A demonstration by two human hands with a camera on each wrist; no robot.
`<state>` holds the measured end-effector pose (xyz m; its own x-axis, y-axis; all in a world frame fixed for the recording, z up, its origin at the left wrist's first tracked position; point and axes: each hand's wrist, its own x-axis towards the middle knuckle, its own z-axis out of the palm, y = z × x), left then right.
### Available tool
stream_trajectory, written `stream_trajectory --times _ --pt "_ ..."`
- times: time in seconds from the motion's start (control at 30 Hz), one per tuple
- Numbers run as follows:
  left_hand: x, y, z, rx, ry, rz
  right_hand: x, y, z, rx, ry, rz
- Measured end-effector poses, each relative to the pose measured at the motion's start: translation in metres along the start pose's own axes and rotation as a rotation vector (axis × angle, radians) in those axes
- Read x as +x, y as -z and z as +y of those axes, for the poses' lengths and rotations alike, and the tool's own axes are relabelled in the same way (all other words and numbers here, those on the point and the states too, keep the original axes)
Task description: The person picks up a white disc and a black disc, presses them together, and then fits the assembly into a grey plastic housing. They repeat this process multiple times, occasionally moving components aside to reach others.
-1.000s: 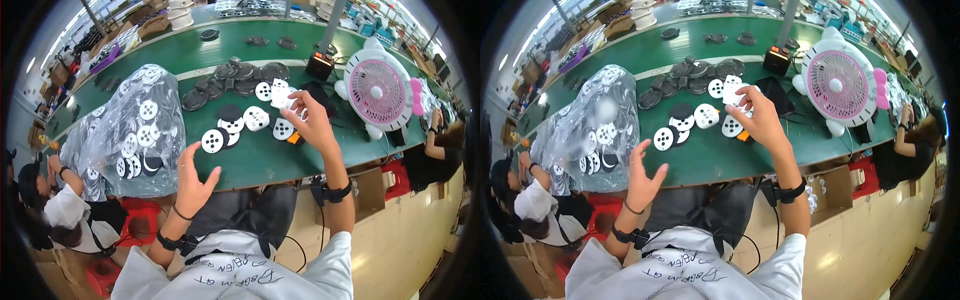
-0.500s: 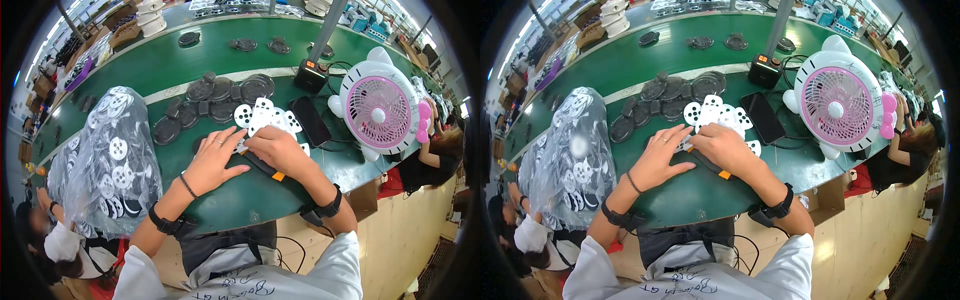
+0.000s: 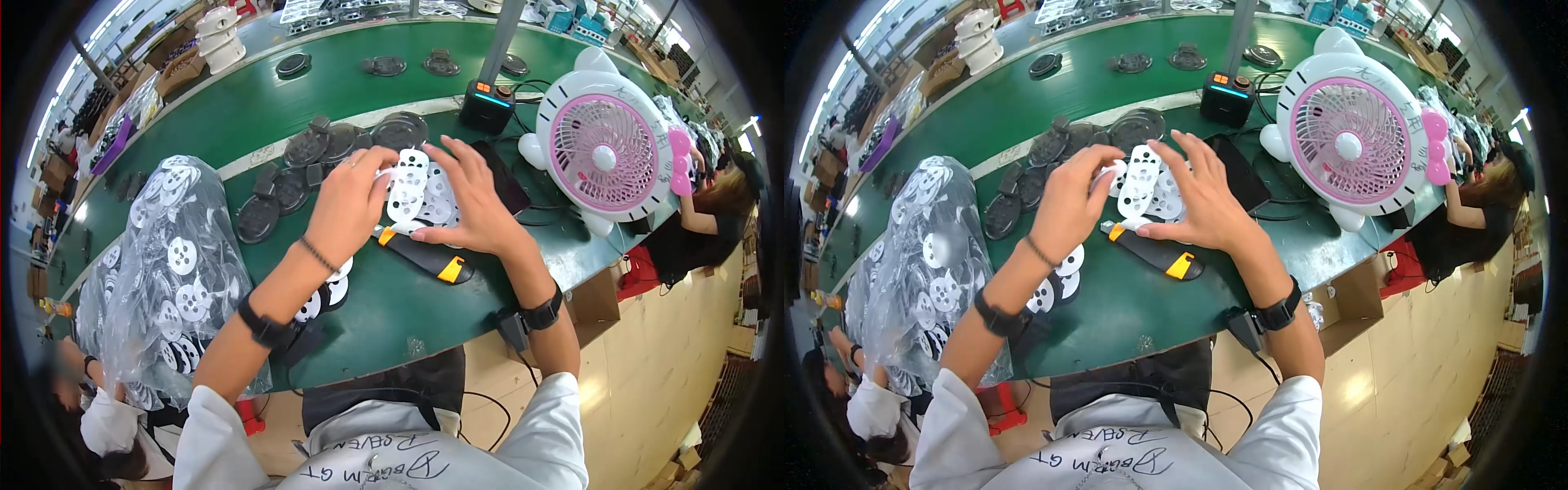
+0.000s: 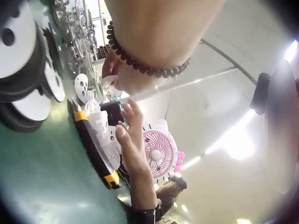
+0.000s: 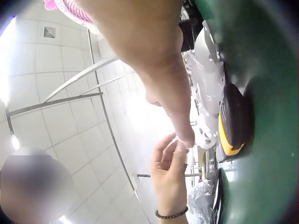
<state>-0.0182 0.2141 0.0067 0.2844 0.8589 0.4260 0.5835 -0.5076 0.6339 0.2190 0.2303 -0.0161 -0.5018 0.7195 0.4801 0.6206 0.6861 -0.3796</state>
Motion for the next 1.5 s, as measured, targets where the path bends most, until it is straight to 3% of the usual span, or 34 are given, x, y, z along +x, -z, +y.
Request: stream_trajectory --times 0.17,0.23,0.3,0.4,0.5,0.63,0.7,0.73,0.8,0.87,0.93,1.0,1.03,1.07,1.13,1.2,1.23,1.33,1.4,1.43,1.5 --pt "-0.016 -0.056 -0.025 0.241 -0.064 -0.060 -0.004 -0.020 0.012 0.003 0.026 -0.073" --pt "-0.022 -0.054 -0.019 0.273 -0.075 -0.062 -0.005 -0.022 0.009 -0.080 0.055 -0.082" --pt "-0.022 -0.049 -0.013 0.051 0.011 -0.150 -0.003 -0.029 0.012 -0.045 0.068 -0.073" --pt "-0.024 -0.049 -0.007 0.062 0.057 -0.161 -0.005 -0.036 0.009 0.005 0.074 -0.051" --pt "-0.022 -0.051 -0.003 -0.165 0.148 -0.077 -0.004 -0.040 0.005 0.037 0.062 -0.036" --pt "-0.021 -0.044 0.002 -0.118 0.236 -0.153 -0.001 -0.040 -0.003 0.052 0.086 -0.049" --pt "-0.024 -0.031 0.012 0.196 0.005 -0.103 -0.002 -0.039 -0.004 0.024 0.100 -0.038" --pt "-0.026 -0.021 0.017 0.192 -0.003 -0.102 -0.002 -0.041 -0.006 -0.041 0.099 -0.046" --pt "-0.033 0.004 0.029 0.303 -0.130 0.101 -0.006 -0.045 -0.005 -0.106 0.087 -0.049" --pt "-0.048 0.026 0.050 0.166 -0.051 0.061 -0.007 -0.050 0.001 -0.124 0.070 -0.043" --pt "-0.073 0.038 0.071 0.023 0.034 0.009 -0.006 -0.044 0.002 -0.076 0.020 -0.018" --pt "-0.099 0.040 0.084 -0.104 0.113 -0.020 -0.011 -0.030 0.007 0.148 -0.096 0.162" --pt "-0.114 0.036 0.084 -0.125 0.123 -0.012 -0.016 0.001 -0.010 0.310 -0.193 0.297" --pt "-0.128 0.030 0.085 -0.152 0.139 -0.009 -0.029 0.023 -0.018 0.254 -0.197 0.470" --pt "-0.150 0.016 0.087 -0.218 0.211 -0.036 -0.086 0.067 -0.038 0.456 -0.523 0.620" --pt "-0.166 -0.002 0.080 -0.191 0.224 -0.048 -0.161 0.087 -0.048 0.604 -0.676 0.927" --pt "-0.168 -0.018 0.082 -0.201 0.249 -0.052 -0.196 0.092 -0.044 0.476 -0.773 1.121" --pt "-0.171 -0.032 0.082 -0.029 0.216 -0.168 -0.351 0.059 0.035 0.361 -1.051 1.406" --pt "-0.172 -0.037 0.084 -0.023 0.247 -0.167 -0.447 0.021 0.100 0.213 -1.375 1.367" --pt "-0.178 -0.036 0.077 -0.013 0.258 -0.156 -0.480 0.003 0.135 0.209 -1.388 1.373" --pt "-0.177 -0.042 0.082 0.083 0.300 -0.135 -0.523 -0.021 0.203 -0.338 -1.538 1.195"
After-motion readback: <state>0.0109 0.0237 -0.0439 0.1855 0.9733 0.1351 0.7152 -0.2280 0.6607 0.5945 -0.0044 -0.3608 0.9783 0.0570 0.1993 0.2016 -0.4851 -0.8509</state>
